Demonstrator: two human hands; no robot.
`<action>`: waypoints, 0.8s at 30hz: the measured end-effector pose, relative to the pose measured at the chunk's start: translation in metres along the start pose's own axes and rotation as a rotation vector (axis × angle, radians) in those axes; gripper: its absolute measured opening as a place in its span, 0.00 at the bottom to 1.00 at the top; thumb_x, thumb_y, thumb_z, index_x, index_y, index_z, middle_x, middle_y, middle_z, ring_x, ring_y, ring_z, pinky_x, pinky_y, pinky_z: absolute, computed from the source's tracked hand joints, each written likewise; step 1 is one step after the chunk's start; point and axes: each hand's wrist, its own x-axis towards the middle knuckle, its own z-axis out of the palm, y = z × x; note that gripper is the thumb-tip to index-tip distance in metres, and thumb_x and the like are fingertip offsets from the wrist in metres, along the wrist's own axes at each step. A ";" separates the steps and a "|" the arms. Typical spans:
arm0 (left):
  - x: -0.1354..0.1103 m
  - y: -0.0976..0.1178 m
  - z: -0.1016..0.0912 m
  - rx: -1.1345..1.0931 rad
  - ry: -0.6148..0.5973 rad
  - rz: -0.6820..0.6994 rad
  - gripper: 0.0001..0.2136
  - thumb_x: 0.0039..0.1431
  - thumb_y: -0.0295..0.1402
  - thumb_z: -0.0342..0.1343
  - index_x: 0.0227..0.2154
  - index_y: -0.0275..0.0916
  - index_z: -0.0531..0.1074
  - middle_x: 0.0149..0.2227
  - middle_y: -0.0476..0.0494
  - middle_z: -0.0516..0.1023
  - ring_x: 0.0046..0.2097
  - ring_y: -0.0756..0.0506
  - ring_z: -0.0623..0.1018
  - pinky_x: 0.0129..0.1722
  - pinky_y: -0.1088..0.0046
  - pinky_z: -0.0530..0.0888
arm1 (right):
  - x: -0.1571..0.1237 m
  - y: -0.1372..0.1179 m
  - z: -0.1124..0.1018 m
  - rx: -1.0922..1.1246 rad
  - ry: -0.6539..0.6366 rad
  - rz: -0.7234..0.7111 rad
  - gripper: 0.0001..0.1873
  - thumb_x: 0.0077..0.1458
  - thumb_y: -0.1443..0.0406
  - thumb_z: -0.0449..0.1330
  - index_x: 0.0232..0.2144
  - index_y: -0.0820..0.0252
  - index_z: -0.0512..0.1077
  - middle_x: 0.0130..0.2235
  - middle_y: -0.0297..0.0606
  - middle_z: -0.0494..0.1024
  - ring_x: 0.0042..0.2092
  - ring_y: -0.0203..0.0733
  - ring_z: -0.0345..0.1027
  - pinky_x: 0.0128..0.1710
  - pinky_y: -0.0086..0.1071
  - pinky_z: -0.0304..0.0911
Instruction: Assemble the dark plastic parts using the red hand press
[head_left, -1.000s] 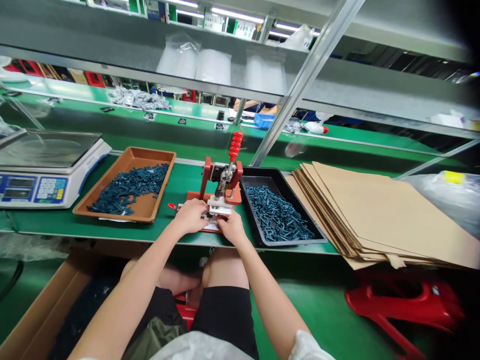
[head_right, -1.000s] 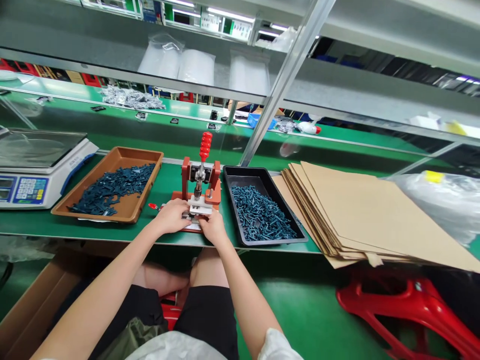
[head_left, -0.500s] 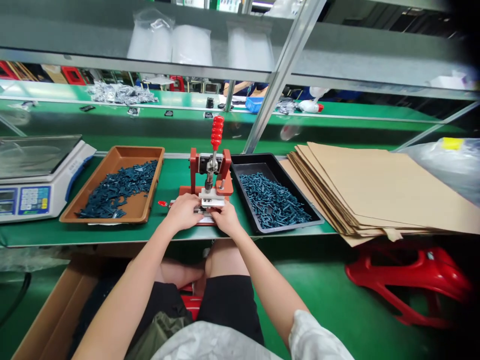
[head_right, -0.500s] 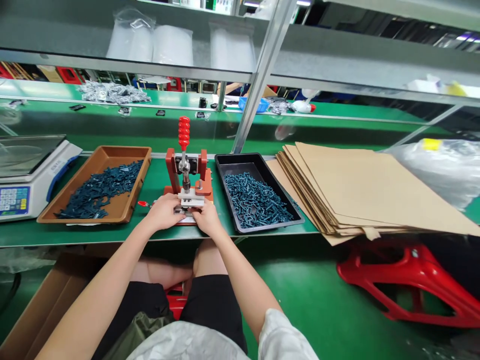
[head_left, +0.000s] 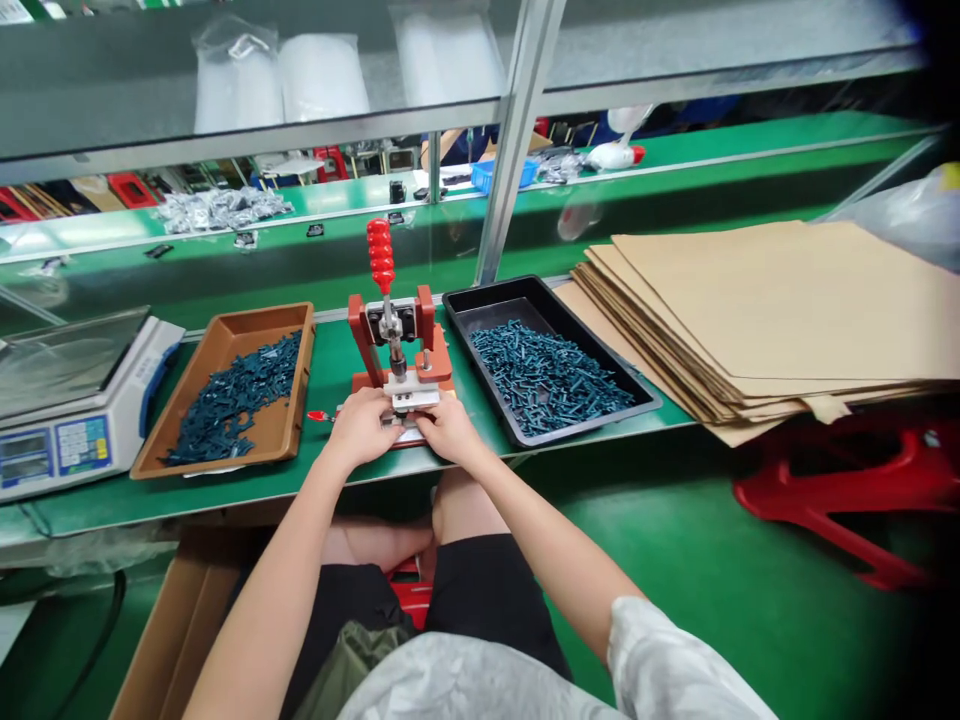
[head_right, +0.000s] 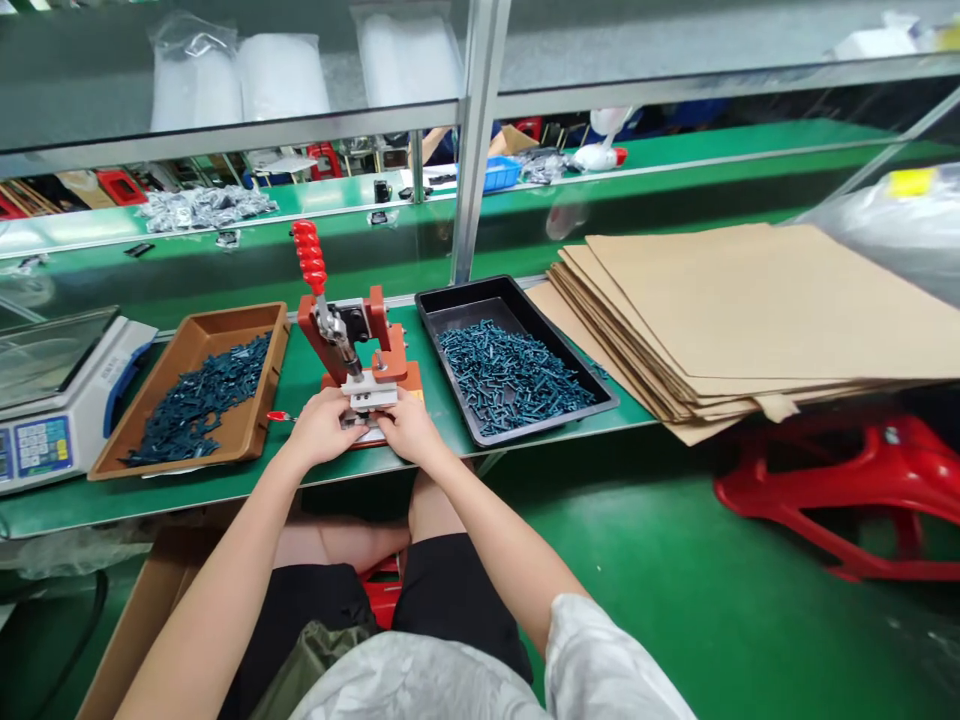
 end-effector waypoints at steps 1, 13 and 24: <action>0.000 0.000 0.000 0.004 0.004 0.004 0.13 0.51 0.38 0.62 0.40 0.42 0.79 0.44 0.40 0.80 0.50 0.35 0.75 0.51 0.56 0.72 | 0.000 -0.001 0.000 0.004 0.010 -0.004 0.13 0.57 0.72 0.59 0.39 0.55 0.80 0.47 0.41 0.80 0.51 0.48 0.73 0.55 0.43 0.68; 0.001 -0.003 0.004 0.030 0.055 0.036 0.12 0.52 0.38 0.61 0.39 0.43 0.79 0.45 0.40 0.80 0.50 0.35 0.75 0.52 0.55 0.72 | 0.003 -0.003 -0.001 0.006 0.020 0.020 0.15 0.56 0.73 0.56 0.42 0.57 0.79 0.51 0.42 0.76 0.53 0.48 0.71 0.57 0.43 0.66; -0.046 -0.020 0.018 -0.194 0.891 -0.169 0.25 0.58 0.42 0.59 0.56 0.41 0.66 0.63 0.32 0.65 0.65 0.34 0.65 0.65 0.48 0.60 | 0.004 -0.008 -0.006 0.037 -0.005 0.041 0.17 0.56 0.73 0.57 0.45 0.58 0.78 0.54 0.45 0.72 0.57 0.49 0.68 0.60 0.44 0.64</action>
